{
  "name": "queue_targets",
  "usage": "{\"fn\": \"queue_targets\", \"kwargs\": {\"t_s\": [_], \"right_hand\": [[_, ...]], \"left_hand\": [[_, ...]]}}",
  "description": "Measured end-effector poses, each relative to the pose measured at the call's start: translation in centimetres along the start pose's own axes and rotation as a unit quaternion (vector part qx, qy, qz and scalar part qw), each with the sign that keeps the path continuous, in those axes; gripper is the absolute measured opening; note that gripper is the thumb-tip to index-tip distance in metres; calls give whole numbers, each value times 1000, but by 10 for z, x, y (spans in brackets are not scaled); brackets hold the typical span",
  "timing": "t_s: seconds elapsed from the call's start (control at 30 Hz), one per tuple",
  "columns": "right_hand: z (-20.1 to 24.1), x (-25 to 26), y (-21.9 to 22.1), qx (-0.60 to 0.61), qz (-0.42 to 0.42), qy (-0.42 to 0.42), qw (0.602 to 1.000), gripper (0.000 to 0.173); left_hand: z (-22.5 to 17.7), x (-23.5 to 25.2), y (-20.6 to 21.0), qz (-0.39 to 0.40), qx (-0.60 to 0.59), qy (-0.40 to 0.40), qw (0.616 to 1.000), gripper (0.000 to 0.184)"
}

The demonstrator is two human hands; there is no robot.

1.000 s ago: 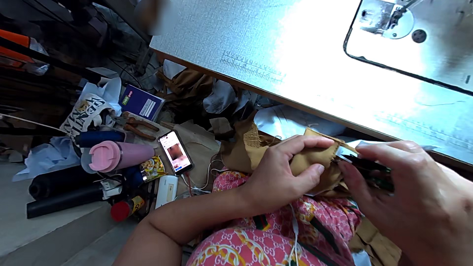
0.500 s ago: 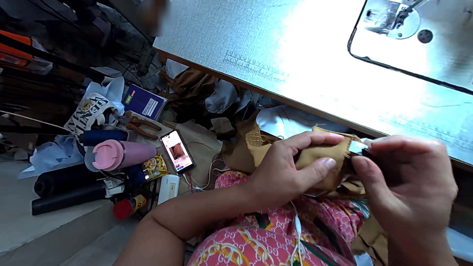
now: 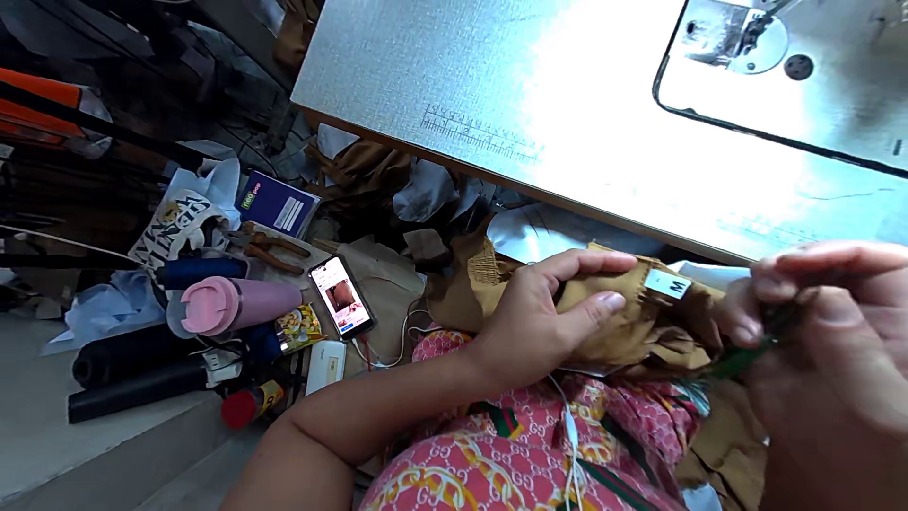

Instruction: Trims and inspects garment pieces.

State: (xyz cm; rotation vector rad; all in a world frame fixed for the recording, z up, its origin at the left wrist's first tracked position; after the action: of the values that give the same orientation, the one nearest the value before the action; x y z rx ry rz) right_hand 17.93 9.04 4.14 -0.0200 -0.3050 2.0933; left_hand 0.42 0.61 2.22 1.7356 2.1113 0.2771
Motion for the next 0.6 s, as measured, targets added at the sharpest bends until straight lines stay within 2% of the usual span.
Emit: {"fn": "queue_targets", "kwargs": {"t_s": [0.1, 0.2, 0.3, 0.47, 0.6], "right_hand": [[2, -4, -5, -54, 29, -4, 998, 17], [11, -4, -6, -174, 48, -74, 981, 25], [17, -4, -9, -271, 52, -115, 954, 31], [31, -1, 2, -478, 94, -185, 854, 31], [33, 0, 6, -522, 98, -204, 822, 34]], "left_hand": [[-1, 0, 1, 4, 4, 13, 1000, 29], [-1, 2, 1, 8, 11, 49, 999, 25], [-2, 2, 3, 13, 22, 45, 999, 25], [-4, 1, 5, 9, 16, 15, 1000, 25], [-3, 0, 5, 10, 14, 16, 1000, 24]]}}
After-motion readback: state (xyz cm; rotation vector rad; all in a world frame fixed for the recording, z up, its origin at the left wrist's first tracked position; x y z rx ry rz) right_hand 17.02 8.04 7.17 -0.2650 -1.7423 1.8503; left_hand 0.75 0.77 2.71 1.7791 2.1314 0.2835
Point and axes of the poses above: each hand's wrist, its own x-axis towards the middle knuckle, its own y-axis out of the palm, z = x × y, the point moved 3 cm from there along x, towards the middle knuckle, and after that the axes turned 8 degrees about -x, right-handed, at the moved point
